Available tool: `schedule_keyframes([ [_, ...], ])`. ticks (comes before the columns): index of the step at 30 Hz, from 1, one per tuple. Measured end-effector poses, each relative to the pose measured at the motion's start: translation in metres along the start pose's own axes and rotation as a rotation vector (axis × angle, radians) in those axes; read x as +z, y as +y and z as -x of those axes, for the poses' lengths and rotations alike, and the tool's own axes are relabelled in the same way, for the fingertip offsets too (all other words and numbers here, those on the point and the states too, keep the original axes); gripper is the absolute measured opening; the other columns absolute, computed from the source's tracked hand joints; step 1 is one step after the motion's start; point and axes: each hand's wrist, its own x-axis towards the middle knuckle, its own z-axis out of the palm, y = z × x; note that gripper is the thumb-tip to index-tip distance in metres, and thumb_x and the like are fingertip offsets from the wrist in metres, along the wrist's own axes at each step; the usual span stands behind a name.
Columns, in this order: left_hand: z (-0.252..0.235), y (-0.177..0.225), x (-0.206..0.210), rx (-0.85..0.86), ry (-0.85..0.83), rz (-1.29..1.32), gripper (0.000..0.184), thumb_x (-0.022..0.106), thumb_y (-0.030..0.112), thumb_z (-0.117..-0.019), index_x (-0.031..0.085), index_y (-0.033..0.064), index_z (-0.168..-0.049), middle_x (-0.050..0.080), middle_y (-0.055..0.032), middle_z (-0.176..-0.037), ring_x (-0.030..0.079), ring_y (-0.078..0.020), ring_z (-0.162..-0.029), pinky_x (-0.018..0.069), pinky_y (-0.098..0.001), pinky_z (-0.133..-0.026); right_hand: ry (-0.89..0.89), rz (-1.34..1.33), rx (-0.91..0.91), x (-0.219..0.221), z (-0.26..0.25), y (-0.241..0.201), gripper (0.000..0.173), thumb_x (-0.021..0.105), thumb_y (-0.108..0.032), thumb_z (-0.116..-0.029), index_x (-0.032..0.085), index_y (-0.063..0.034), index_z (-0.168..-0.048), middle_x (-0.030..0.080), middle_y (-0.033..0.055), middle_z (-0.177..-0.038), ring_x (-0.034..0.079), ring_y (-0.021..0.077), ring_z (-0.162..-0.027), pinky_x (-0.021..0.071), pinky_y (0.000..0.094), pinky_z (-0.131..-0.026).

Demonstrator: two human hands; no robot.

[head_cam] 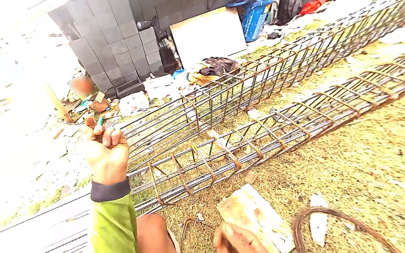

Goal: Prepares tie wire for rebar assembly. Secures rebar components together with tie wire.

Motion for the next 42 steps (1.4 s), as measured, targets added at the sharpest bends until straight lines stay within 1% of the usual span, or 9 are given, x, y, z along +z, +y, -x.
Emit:
schedule_keyframes([
  [4,0.007,0.028,0.003,-0.186,-0.003,-0.059,0.033,0.036,0.028,-0.1097,0.061,0.0168,-0.092,0.042,0.0101,-0.053,0.036,0.0005,-0.039,0.0344,-0.0112,-0.041,0.143,0.432,-0.297,-0.045,-0.016,-0.009,0.024,0.048,-0.024,-0.1083,0.067,-0.0149,-0.097,0.059,-0.012,-0.072,0.052,-0.0031,-0.06,0.0455,0.0173,-0.057],
  [8,0.026,0.042,0.024,-0.136,0.02,-0.289,0.036,0.029,0.033,-0.111,0.062,0.0171,-0.106,0.043,0.0102,-0.058,0.036,0.0006,-0.04,0.0358,-0.0119,-0.04,0.093,0.852,-0.581,-0.091,-0.036,-0.021,0.034,0.063,-0.047,-0.1003,0.07,-0.0147,-0.107,0.064,-0.0033,-0.076,0.055,0.001,-0.06,0.0487,0.02,-0.055],
  [13,0.06,0.041,0.053,-0.023,0.035,-0.323,0.031,0.031,0.028,-0.1109,0.06,0.0168,-0.106,0.036,0.0104,-0.054,0.03,0.0007,-0.038,0.0295,-0.012,-0.038,-0.026,0.764,-0.254,-0.113,-0.065,-0.008,0.052,0.061,-0.055,-0.0985,0.062,-0.0104,-0.125,0.054,-0.0077,-0.061,0.047,0.0041,-0.048,0.0438,0.0243,-0.045],
  [20,0.123,0.072,0.066,0.13,-0.007,-0.605,0.043,0.022,0.035,-0.1135,0.06,0.0159,-0.118,0.035,0.011,-0.055,0.031,-0.0008,-0.04,0.033,-0.015,-0.041,-0.572,0.681,0.282,-0.088,-0.067,0.01,0.046,0.062,-0.042,-0.1006,0.066,-0.0132,-0.137,0.074,0.0065,-0.091,0.07,0.0172,-0.075,0.0601,0.0401,-0.074],
  [24,0.186,0.087,0.058,0.237,0.046,-0.869,0.041,0.028,0.032,-0.1124,0.066,0.0165,-0.11,0.038,0.0107,-0.054,0.035,-0.001,-0.041,0.0364,-0.0173,-0.041,-0.629,0.787,0.225,-0.064,-0.027,0.033,0.053,0.072,-0.037,-0.0955,0.063,-0.01,-0.141,0.077,0.0096,-0.106,0.074,0.0242,-0.089,0.0605,0.0485,-0.085],
  [27,0.242,0.06,0.029,0.191,0.009,-0.965,0.035,0.042,0.034,-0.1087,0.072,0.0172,-0.106,0.047,0.0131,-0.057,0.043,0.0014,-0.049,0.0421,-0.0189,-0.05,-0.542,0.778,0.14,-0.048,-0.011,0.02,0.059,0.069,-0.032,-0.0961,0.056,-0.0026,-0.145,0.062,0.0226,-0.134,0.065,0.0348,-0.116,0.0527,0.0537,-0.101],
  [31,0.274,0.01,0.009,0.074,-0.075,-0.763,0.036,0.048,0.033,-0.1089,0.072,0.0075,-0.115,0.06,0.0074,-0.067,0.052,0.0025,-0.056,0.0462,-0.0149,-0.054,-0.46,0.567,-0.286,0.007,-0.011,-0.006,0.087,0.049,-0.063,-0.1001,0.039,0.0058,-0.153,0.047,0.0237,-0.154,0.044,0.0306,-0.145,0.0324,0.0558,-0.121],
  [37,0.248,0.01,0.001,-0.07,-0.13,-0.758,0.034,0.04,0.01,-0.1102,0.069,-0.0071,-0.115,0.075,-0.0089,-0.097,0.071,-0.0119,-0.089,0.0598,-0.0302,-0.085,-0.332,0.37,-0.271,0.053,-0.025,-0.012,0.029,0.053,-0.019,-0.1075,0.055,-0.0109,-0.135,0.071,-0.01,-0.119,0.067,0.0032,-0.109,0.0574,0.0286,-0.098],
  [42,0.184,0.027,-0.007,-0.186,-0.361,-0.958,0.034,0.045,0.019,-0.1095,0.077,0.006,-0.111,0.076,-0.0014,-0.104,0.065,-0.0137,-0.113,0.0447,-0.0386,-0.109,-0.23,0.498,-0.302,0.072,-0.044,-0.027,0.036,0.034,-0.019,-0.1134,0.044,0.0019,-0.14,0.063,-0.0059,-0.078,0.058,0.0036,-0.059,0.0537,0.0233,-0.053],
])
